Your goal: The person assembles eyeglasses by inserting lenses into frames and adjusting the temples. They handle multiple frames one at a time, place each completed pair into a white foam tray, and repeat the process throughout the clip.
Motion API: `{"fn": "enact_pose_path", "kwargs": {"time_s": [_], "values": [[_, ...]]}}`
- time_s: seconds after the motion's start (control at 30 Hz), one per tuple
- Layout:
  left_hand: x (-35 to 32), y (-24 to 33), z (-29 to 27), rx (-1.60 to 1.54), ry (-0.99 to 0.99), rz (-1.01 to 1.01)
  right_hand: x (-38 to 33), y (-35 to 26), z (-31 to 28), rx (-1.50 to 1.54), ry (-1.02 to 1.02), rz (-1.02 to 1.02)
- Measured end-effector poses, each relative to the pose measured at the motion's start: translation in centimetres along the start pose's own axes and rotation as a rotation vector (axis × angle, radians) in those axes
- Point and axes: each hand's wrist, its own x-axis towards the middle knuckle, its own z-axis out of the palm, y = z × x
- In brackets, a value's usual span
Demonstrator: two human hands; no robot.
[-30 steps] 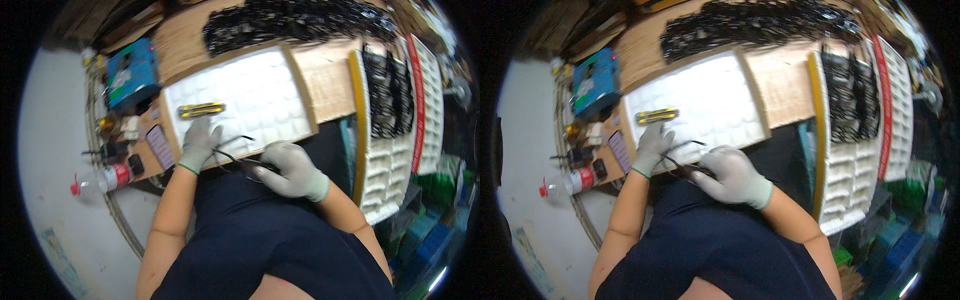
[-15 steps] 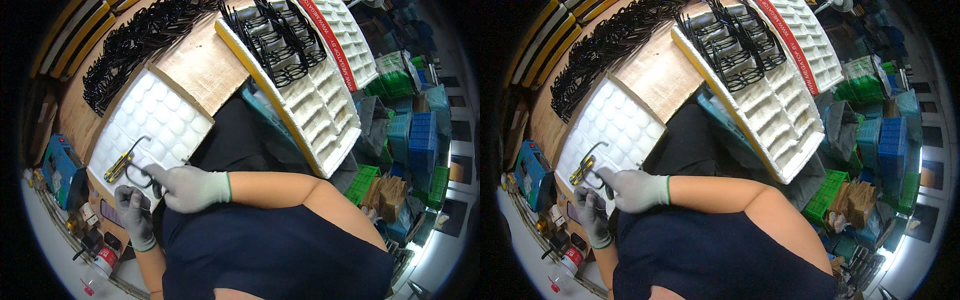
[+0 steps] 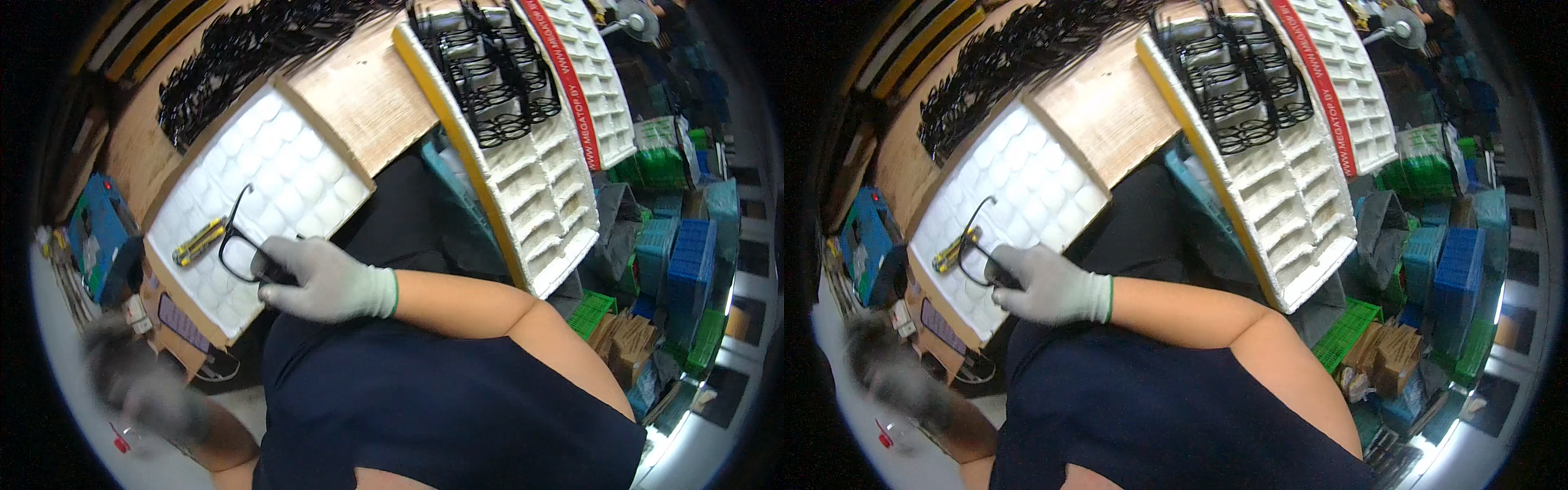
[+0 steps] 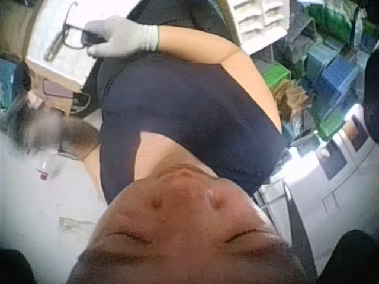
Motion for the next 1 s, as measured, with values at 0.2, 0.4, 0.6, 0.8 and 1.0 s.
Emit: {"fn": "enact_pose_path", "kwargs": {"time_s": [0.2,0.4,0.6,0.8,1.0], "values": [[4.3,3.8,-4.8,0.225,-0.244,0.363,0.2,0.5,1.7,-0.055,-0.049,-0.064],[4.2,2.9,-4.3,0.203,-0.296,0.33,-0.1,-0.1,2.2,-0.057,-0.101,-0.054],[4.5,2.8,-4.7,0.19,-0.311,0.331,0.1,-0.1,2.4,-0.099,-0.119,-0.113],[4.5,2.7,-4.6,0.167,-0.34,0.32,-0.1,0.4,2.5,-0.097,-0.11,-0.155],[4.6,2.4,-4.7,0.158,-0.349,0.318,-0.2,0.3,2.9,-0.113,-0.102,-0.139]]}}
